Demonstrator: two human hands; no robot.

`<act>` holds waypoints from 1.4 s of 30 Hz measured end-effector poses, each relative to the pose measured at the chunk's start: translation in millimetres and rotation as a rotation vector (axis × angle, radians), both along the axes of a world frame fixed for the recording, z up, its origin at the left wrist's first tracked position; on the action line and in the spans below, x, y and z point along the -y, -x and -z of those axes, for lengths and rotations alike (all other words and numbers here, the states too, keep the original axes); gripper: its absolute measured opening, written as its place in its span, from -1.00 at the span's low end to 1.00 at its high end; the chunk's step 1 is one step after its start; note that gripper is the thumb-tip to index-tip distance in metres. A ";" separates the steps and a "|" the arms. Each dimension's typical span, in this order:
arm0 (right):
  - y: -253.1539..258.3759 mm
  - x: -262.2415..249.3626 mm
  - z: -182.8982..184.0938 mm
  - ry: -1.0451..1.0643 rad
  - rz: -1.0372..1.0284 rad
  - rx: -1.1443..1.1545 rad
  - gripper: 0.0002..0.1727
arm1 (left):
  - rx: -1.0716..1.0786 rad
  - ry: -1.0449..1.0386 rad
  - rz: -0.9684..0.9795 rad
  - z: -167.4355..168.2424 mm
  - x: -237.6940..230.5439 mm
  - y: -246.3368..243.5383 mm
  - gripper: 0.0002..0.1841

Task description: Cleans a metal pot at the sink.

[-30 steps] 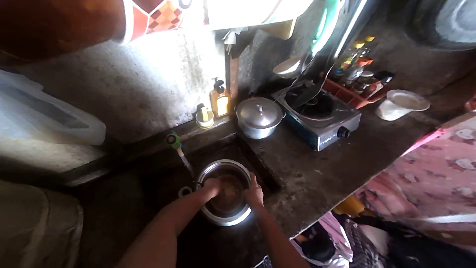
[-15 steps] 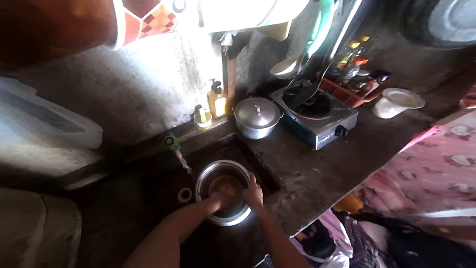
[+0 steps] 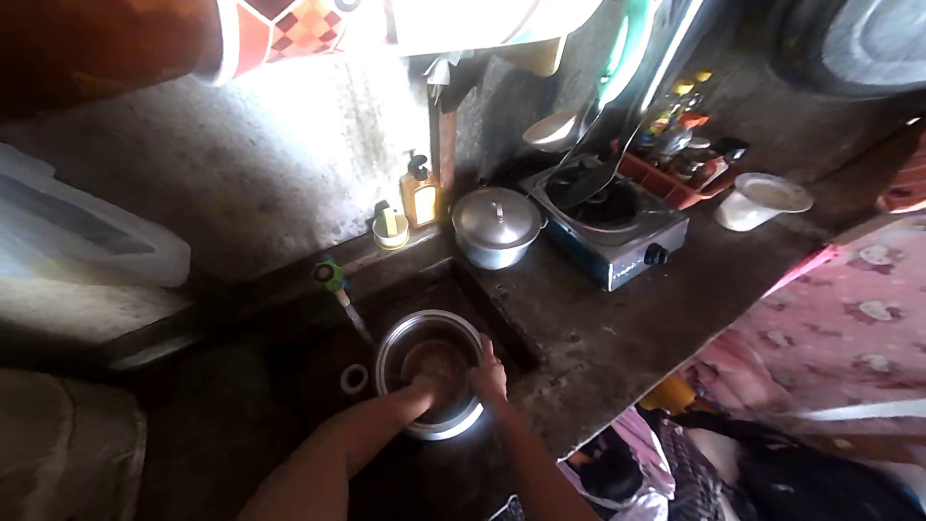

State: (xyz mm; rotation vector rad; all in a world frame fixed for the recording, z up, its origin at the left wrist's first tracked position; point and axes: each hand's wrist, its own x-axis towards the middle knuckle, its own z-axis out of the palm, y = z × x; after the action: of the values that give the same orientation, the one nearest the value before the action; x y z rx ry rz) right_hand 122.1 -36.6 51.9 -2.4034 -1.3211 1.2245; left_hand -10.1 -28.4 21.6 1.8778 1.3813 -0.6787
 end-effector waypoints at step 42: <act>95.1 6.8 11.4 -0.370 0.323 -0.776 -0.25 | 0.316 -0.532 -1.014 -93.3 9.6 210.5 -0.54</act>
State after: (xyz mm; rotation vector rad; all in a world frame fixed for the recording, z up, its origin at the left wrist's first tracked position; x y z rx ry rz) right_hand 27.0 -43.5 40.5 -1.5444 -0.7873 1.4322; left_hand -220.6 -38.0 114.9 1.2461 2.1147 0.5046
